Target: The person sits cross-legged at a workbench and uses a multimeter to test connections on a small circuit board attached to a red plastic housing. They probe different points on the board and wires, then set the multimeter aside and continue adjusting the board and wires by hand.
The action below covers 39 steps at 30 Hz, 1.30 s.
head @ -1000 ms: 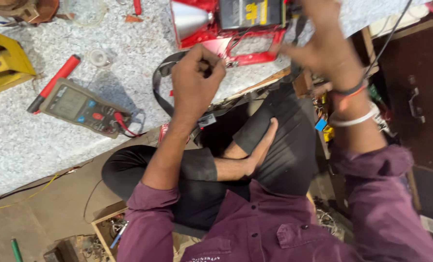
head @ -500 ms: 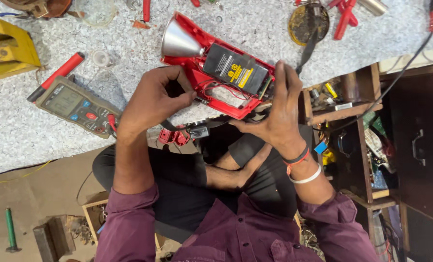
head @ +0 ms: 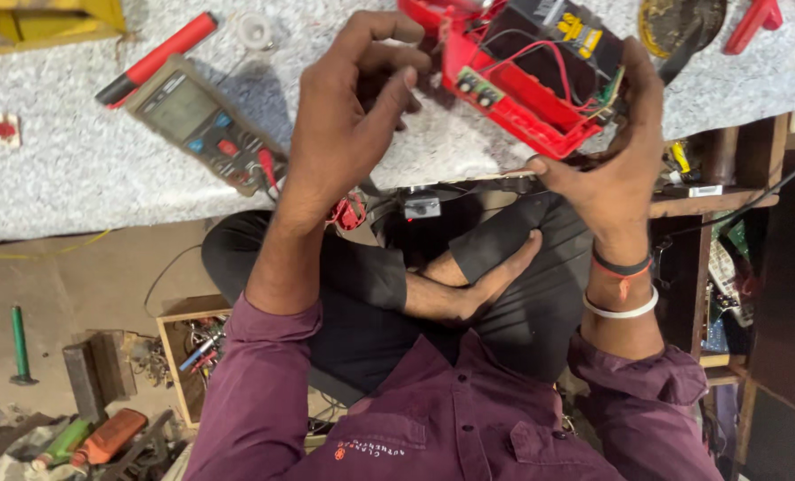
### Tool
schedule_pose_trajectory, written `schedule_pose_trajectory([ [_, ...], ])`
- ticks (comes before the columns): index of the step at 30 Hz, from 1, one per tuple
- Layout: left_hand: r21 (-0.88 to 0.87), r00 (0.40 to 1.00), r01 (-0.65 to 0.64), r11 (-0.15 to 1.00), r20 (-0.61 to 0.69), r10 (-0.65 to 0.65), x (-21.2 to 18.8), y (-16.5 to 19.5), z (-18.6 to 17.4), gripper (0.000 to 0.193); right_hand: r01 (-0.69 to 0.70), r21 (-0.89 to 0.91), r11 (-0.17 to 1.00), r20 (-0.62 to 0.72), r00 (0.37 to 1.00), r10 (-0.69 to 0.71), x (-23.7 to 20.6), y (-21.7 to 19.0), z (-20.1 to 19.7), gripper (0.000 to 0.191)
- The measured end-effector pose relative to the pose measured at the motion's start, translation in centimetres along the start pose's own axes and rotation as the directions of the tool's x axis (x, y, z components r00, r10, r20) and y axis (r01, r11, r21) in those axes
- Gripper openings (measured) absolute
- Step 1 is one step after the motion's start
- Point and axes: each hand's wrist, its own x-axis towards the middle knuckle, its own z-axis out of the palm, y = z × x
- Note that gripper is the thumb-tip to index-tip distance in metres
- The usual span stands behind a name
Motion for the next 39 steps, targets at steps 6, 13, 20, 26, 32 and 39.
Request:
schedule_pose_trajectory([
  [6,0.527,0.968,-0.122,0.841,-0.124,0.219,-2.0,-0.4,-2.0,0.038,0.017,0.059,0.998,-0.014,1.000,-0.016,-0.5,0.4,0.8,0.112],
  [13,0.698,0.988,0.008,0.716,-0.118,0.104,-2.4,-3.3,-0.5,0.040,0.090,0.045,0.995,-0.098,0.991,-0.086,-1.1,1.9,1.2,0.106],
  [20,0.705,0.973,0.058,0.707,-0.199,0.118,-2.1,-3.8,-1.0,0.031,-0.039,0.297,0.954,-0.118,0.990,0.077,-1.6,0.9,3.4,0.105],
  [26,0.707,0.916,0.022,0.707,-0.298,0.270,-2.1,-4.2,-3.3,0.030,0.093,0.199,0.976,-0.081,0.994,-0.078,-2.4,2.3,2.2,0.107],
  [32,0.591,0.954,-0.043,0.806,-0.216,0.210,-2.4,-2.9,-3.0,0.016,0.118,0.053,0.992,-0.064,0.991,-0.115,-1.9,3.0,1.2,0.107],
  [39,0.668,0.969,-0.089,0.739,-0.114,0.220,-3.0,-2.9,-2.6,0.023,0.090,0.075,0.993,-0.071,0.994,-0.084,-1.3,0.7,1.9,0.109],
])
